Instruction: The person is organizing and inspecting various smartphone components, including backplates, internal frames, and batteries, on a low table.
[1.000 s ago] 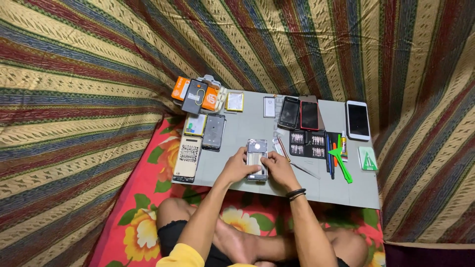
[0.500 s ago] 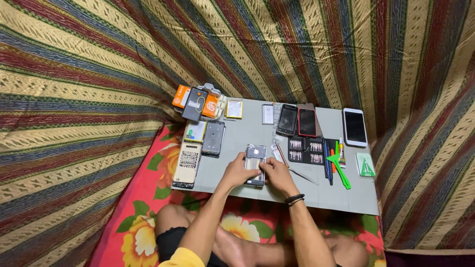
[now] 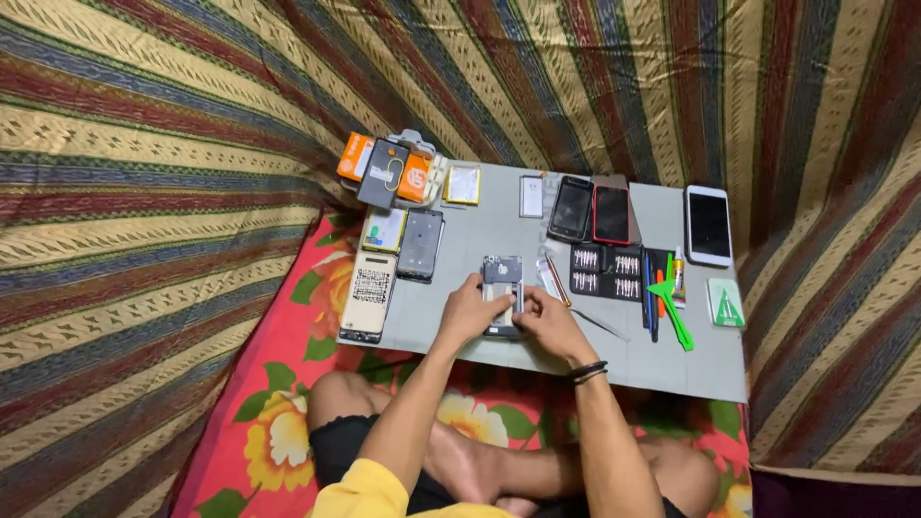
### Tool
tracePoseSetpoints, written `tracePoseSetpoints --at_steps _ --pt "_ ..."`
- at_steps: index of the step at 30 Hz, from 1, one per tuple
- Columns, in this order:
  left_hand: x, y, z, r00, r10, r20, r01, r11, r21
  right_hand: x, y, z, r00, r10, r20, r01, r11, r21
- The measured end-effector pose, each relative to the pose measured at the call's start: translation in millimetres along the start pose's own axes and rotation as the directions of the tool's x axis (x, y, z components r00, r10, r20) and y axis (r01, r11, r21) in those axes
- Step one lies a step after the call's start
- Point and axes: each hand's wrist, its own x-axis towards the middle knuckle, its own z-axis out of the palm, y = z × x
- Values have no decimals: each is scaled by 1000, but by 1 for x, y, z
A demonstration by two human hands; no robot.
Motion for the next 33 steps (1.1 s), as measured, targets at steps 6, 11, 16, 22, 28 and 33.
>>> tracePoseSetpoints --at_steps 6,11,16,22,28,33 --pt "2 -5 4 999 12 -49 -13 1000 -26 0 -2 4 999 20 -37 -22 999 -28" --pt "0 0 -1 999 33 -38 -34 999 -12 -2 -11 5 997 29 -65 -34 997 -74" --pt "-6 1 0 998 40 -45 -40 999 -19 -7 -13 8 995 37 -92 -46 994 -101" --pt "-1 -2 1 997 41 -58 -43 999 -25 -4 -10 5 998 20 -54 -24 996 -81" --pt "-5 2 0 998 30 -57 -33 998 -49 -8 -18 4 1000 24 -20 -25 999 -36" --pt "-8 8 -3 999 16 -43 -17 999 -27 -8 -18 4 1000 16 -2 -16 997 -74"
